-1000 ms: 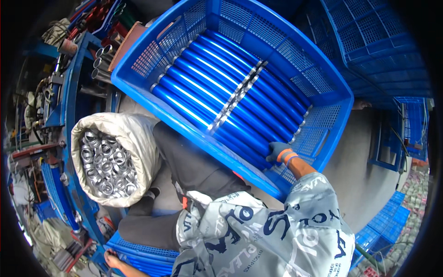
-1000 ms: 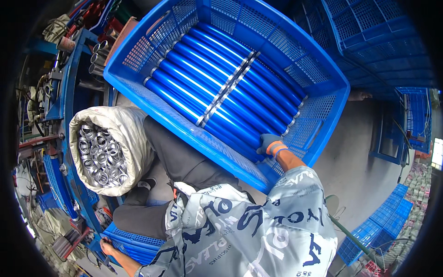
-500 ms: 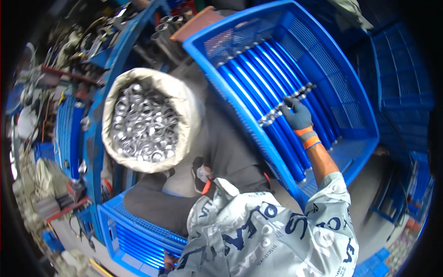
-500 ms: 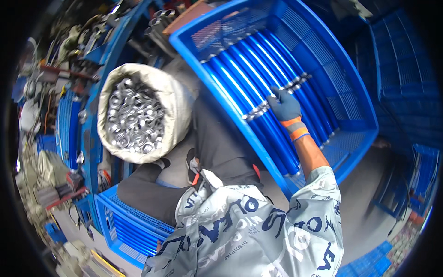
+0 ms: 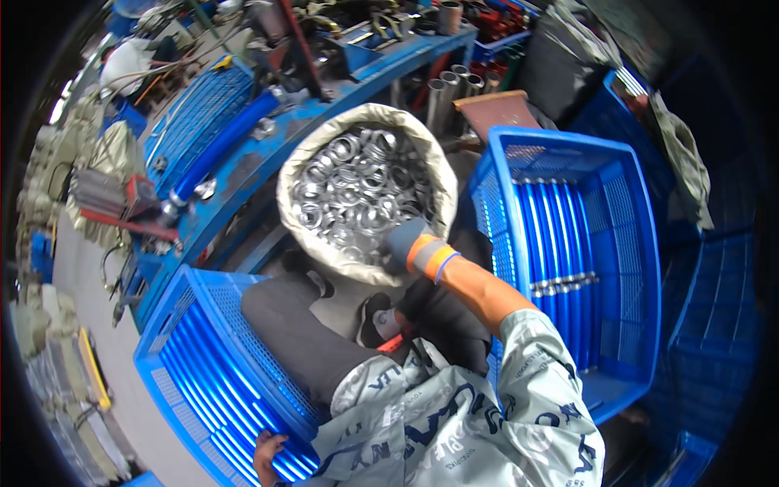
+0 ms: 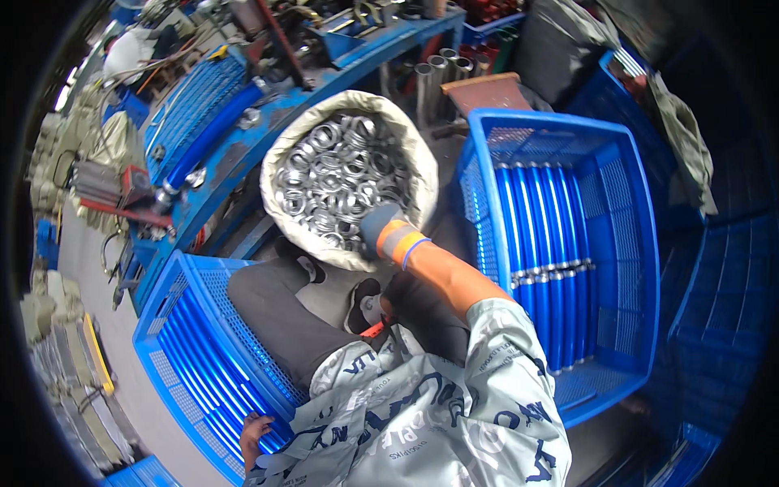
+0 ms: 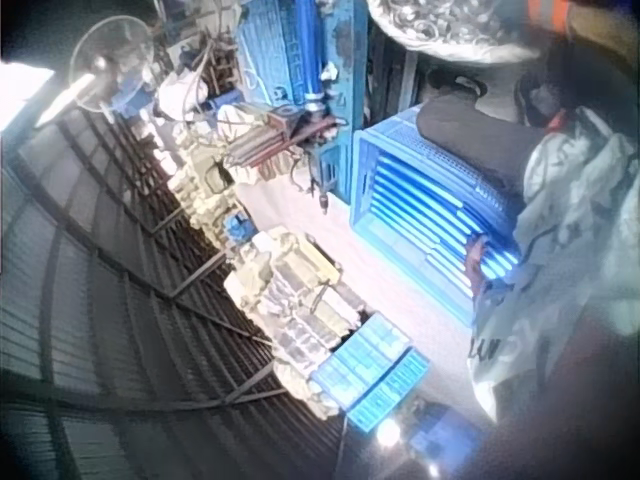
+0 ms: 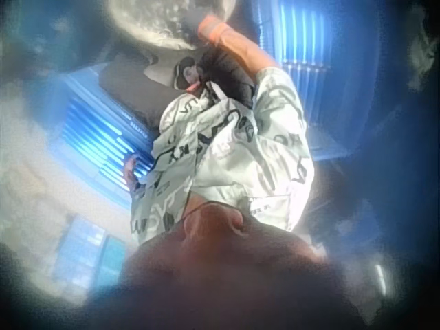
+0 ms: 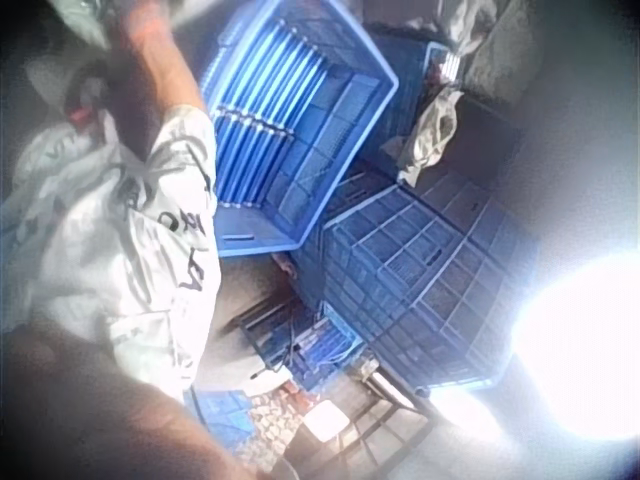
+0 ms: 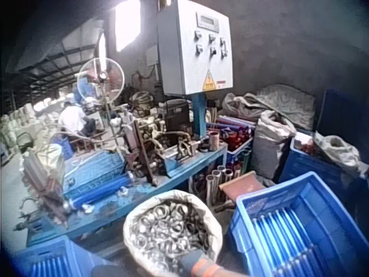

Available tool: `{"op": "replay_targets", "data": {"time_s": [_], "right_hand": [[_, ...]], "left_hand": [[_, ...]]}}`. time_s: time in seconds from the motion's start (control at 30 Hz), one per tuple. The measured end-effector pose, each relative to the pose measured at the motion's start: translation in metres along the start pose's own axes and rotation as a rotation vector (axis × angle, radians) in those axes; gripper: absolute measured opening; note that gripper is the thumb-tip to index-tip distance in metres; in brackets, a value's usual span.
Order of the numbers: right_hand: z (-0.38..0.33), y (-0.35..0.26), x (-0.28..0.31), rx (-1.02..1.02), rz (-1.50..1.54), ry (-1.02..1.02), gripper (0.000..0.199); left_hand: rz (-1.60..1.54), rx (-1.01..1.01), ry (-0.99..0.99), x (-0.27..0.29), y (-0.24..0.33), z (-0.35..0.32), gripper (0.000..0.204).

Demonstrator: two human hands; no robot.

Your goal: Assembling metal rings onto blue metal pipes in a manufacturing facility.

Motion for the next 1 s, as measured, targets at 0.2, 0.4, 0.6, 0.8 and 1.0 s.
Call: {"op": "replay_targets", "data": {"time_s": [0.2,0.4,0.6,0.8,1.0], "right_hand": [[0.009,-0.022,0.018,-0.002,-0.212,-0.07,0.036],[-0.023,0.018,0.027,-0.027,0.39,0.159,0.032],[-0.055,-0.027,0.029,0.119,2.055,0.247,0.042],[-0.072,-0.037,0.019,0.457,2.358,0.298,0.063],[-0.104,-0.055,0.07,0.317,2.035,0.373,0.046]], "left_hand": [[-0.93,-0.633,0.057,0.085,0.046,-0.045,0.066],[-0.173,-0.853,0.434,0.079,0.295,-0.143,0.09],[0.389,-1.309,0.385,-0.044,0.482,-0.317,0.082],[0.554,-1.445,0.194,-0.112,0.535,-0.363,0.073],[0.539,-1.519,0.245,-0.119,0.546,-0.385,0.07]]}}
Point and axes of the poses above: each hand's wrist, its own z-axis towards the middle knuckle, its own x-axis out of the back of the hand, y = z × x, the point moved 7 cm from there along z, towards the middle knuckle, and after that the axes turned 2 degrees about -z, right-handed, at the moved point
